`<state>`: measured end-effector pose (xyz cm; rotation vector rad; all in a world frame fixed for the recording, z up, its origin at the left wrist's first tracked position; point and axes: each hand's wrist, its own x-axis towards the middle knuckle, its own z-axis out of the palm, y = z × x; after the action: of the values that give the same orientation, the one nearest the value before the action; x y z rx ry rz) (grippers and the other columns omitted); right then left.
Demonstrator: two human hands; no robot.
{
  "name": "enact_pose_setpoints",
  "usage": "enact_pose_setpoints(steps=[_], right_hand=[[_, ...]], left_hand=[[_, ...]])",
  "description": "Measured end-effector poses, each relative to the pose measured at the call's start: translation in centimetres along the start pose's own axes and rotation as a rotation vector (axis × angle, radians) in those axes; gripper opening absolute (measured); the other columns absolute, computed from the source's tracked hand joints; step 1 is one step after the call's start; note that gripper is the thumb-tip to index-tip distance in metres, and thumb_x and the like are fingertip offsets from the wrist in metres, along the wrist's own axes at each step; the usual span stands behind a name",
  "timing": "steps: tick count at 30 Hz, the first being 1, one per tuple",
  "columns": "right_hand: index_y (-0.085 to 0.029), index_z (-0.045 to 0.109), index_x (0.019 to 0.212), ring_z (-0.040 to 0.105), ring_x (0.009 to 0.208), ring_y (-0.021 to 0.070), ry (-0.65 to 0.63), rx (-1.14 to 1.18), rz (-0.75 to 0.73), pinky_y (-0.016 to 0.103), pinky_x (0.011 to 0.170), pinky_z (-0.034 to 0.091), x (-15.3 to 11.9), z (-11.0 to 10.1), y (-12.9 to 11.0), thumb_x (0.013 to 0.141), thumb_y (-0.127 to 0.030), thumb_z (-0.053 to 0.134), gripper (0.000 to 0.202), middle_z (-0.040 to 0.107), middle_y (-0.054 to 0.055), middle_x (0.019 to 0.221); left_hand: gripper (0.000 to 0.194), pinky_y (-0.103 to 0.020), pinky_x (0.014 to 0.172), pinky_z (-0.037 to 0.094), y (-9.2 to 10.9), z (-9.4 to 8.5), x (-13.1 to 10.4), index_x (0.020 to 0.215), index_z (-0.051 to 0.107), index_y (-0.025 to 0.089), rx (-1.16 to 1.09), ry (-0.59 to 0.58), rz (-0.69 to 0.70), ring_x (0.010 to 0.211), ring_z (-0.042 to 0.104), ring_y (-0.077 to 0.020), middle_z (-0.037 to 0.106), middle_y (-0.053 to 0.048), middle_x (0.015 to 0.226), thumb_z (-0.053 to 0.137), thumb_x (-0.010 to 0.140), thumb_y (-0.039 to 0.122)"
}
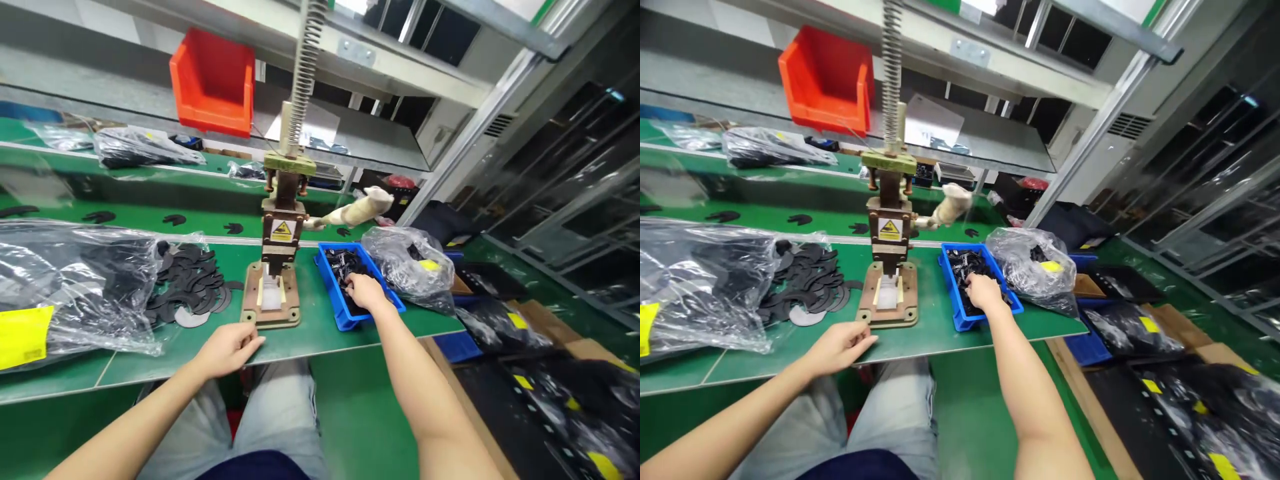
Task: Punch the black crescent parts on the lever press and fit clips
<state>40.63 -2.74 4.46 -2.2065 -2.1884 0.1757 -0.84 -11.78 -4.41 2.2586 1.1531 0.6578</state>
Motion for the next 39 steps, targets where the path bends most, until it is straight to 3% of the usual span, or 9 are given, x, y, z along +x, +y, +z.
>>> enact_pose_setpoints(steps=[7,11,13,16,20,25,29,33,39], right_hand=[[-0.018,0.065,0.121,0.067,0.107,0.0190,0.160,0.189,-0.092,0.043,0.097,0.059,0.1,0.1,2.6,0.097,-0.044,0.064,0.035,0.069,0.007,0.121],[-0.018,0.066,0.111,0.067,0.099,0.0166,0.281,0.353,-0.198,0.040,0.096,0.058,-0.5,-0.2,3.7,0.095,-0.025,0.063,0.018,0.068,0.006,0.109],[-0.019,0.067,0.108,0.066,0.096,0.0164,0.342,0.442,-0.255,0.037,0.095,0.058,-1.0,-0.4,3.8,0.091,-0.015,0.060,0.019,0.067,0.005,0.105],[-0.022,0.066,0.110,0.066,0.098,0.0188,0.431,0.561,-0.325,0.039,0.094,0.058,-2.3,-0.9,3.0,0.090,-0.013,0.056,0.024,0.067,0.006,0.106],[-0.024,0.067,0.113,0.066,0.105,0.0205,0.474,0.680,-0.432,0.042,0.098,0.057,-5.0,-0.8,-0.4,0.095,-0.019,0.055,0.022,0.068,0.007,0.112],[-0.027,0.069,0.114,0.067,0.103,0.0194,0.375,0.750,-0.593,0.039,0.095,0.059,-8.0,2.0,-5.6,0.095,-0.019,0.058,0.023,0.069,0.006,0.109],[-0.024,0.069,0.111,0.067,0.100,0.0199,0.336,0.785,-0.590,0.039,0.091,0.060,-9.4,5.2,-8.4,0.094,-0.015,0.056,0.023,0.069,0.008,0.106],[-0.023,0.068,0.109,0.066,0.099,0.0196,0.321,0.799,-0.537,0.037,0.090,0.060,-10.5,8.1,-9.8,0.094,-0.013,0.053,0.024,0.068,0.008,0.105],[-0.026,0.066,0.114,0.065,0.090,0.0220,0.323,0.804,-0.471,0.038,0.081,0.060,-10.1,10.9,-9.7,0.093,-0.018,0.055,0.025,0.065,0.008,0.100]], left_hand=[[0.035,-0.025,0.062,0.038,0.0,0.6,-0.2,0.077,0.056,0.021,0.099,0.027,-0.014,0.062,0.053,-0.0138,0.058,0.001,0.069,0.055,0.103,0.044],[0.033,-0.025,0.064,0.040,0.2,0.7,-0.2,0.077,0.055,0.022,0.150,0.035,-0.006,0.064,0.055,-0.0145,0.059,0.001,0.070,0.056,0.103,0.042],[0.032,-0.025,0.064,0.040,0.3,0.7,-0.3,0.078,0.055,0.022,0.159,0.032,-0.009,0.064,0.056,-0.0147,0.060,0.001,0.071,0.056,0.103,0.042],[0.032,-0.025,0.064,0.040,0.4,0.7,-0.2,0.079,0.056,0.021,0.157,0.023,-0.019,0.066,0.058,-0.0148,0.062,0.000,0.073,0.055,0.103,0.043],[0.033,-0.026,0.064,0.039,0.5,0.4,-0.1,0.079,0.057,0.021,0.159,0.031,-0.017,0.066,0.058,-0.0151,0.062,0.000,0.072,0.056,0.103,0.043],[0.032,-0.026,0.063,0.038,0.6,0.2,0.1,0.079,0.057,0.021,0.130,0.049,-0.018,0.065,0.057,-0.0148,0.061,0.000,0.071,0.057,0.102,0.043],[0.035,-0.026,0.063,0.037,0.6,0.2,0.0,0.076,0.056,0.021,0.132,0.065,-0.010,0.064,0.055,-0.0146,0.060,0.000,0.069,0.057,0.102,0.045],[0.036,-0.026,0.063,0.036,0.6,0.2,0.0,0.076,0.056,0.021,0.130,0.077,-0.009,0.063,0.053,-0.0143,0.059,0.001,0.068,0.056,0.102,0.045],[0.036,-0.026,0.062,0.036,1.0,-0.2,0.0,0.077,0.058,0.021,0.117,0.070,0.000,0.062,0.053,-0.0139,0.059,0.001,0.067,0.054,0.102,0.046]])
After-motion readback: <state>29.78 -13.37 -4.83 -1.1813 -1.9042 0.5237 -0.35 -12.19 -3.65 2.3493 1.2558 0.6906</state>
